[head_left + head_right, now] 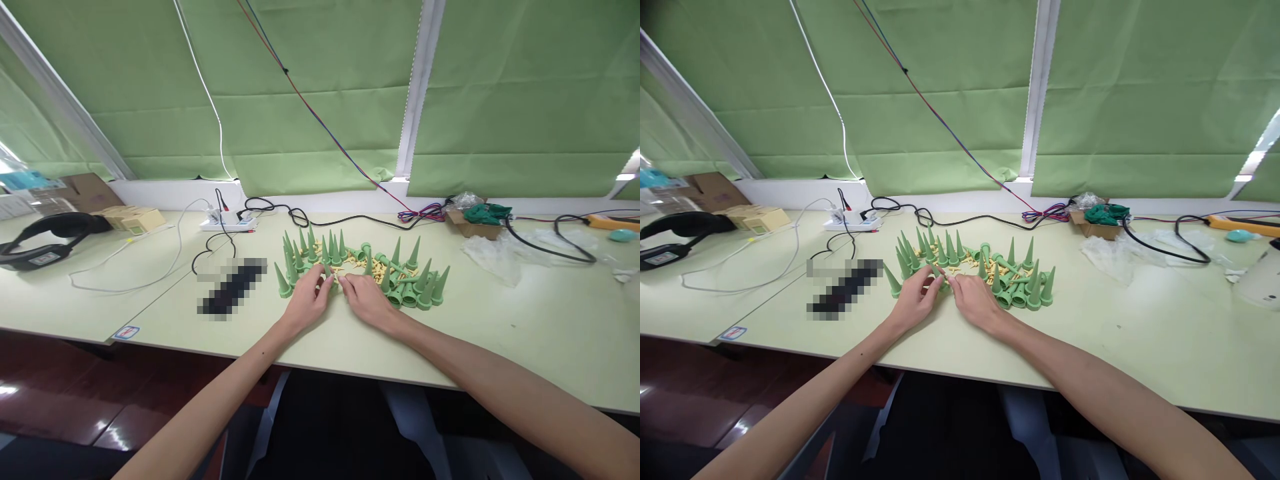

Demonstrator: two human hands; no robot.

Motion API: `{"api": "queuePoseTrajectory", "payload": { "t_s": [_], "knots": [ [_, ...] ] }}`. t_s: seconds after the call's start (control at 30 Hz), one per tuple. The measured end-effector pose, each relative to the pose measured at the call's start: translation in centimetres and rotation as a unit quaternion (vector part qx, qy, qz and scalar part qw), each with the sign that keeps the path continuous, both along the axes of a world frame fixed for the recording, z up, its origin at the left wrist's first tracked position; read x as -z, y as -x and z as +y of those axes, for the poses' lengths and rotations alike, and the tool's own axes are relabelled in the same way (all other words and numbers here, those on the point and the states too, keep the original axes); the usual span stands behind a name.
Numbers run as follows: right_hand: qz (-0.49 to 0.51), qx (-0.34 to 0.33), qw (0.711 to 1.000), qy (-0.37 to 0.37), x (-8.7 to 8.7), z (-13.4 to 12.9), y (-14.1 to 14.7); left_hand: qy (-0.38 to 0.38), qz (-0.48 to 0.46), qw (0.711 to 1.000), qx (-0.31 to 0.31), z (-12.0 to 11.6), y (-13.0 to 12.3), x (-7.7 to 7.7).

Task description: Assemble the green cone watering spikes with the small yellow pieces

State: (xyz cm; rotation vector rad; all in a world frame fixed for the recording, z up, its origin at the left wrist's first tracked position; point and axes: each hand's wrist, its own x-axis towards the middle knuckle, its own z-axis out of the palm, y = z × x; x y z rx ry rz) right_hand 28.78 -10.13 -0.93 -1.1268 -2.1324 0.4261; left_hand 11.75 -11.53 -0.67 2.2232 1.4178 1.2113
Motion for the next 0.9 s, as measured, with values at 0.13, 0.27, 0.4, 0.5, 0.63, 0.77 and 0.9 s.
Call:
{"api": "queuePoseTrajectory", "payload": {
  "t_s": [0.13,0.27,0.4,0.5,0.63,0.77,0.9],
  "knots": [
    [0.03,0.002,1.0,0.006,0.0,0.0,0.0,-0.002,-0.01,1.0,0.011,-0.2,-0.1,-0.3],
    [0.064,0.014,0.998,0.0,0.0,-0.1,0.2,-0.001,-0.023,0.999,0.031,-0.7,-0.4,-0.7],
    [0.1,0.028,0.994,-0.021,0.0,-0.1,0.1,-0.002,-0.054,0.998,0.032,-0.8,-0.6,-0.7],
    [0.124,0.035,0.991,-0.031,-0.2,-0.2,0.1,0.009,-0.076,0.997,0.017,-0.6,-0.5,-0.6],
    [0.142,0.031,0.989,-0.04,-0.5,-0.5,0.1,0.022,-0.074,0.997,-0.029,-0.5,-0.4,-0.8],
    [0.139,-0.005,0.989,-0.043,-0.7,-0.7,0.1,0.011,-0.022,1.0,-0.015,-0.5,-0.5,-1.0],
    [0.15,-0.025,0.988,-0.04,-0.7,-0.7,0.0,0.005,0.003,1.0,0.001,-0.5,-0.5,-0.9]
  ]
}}
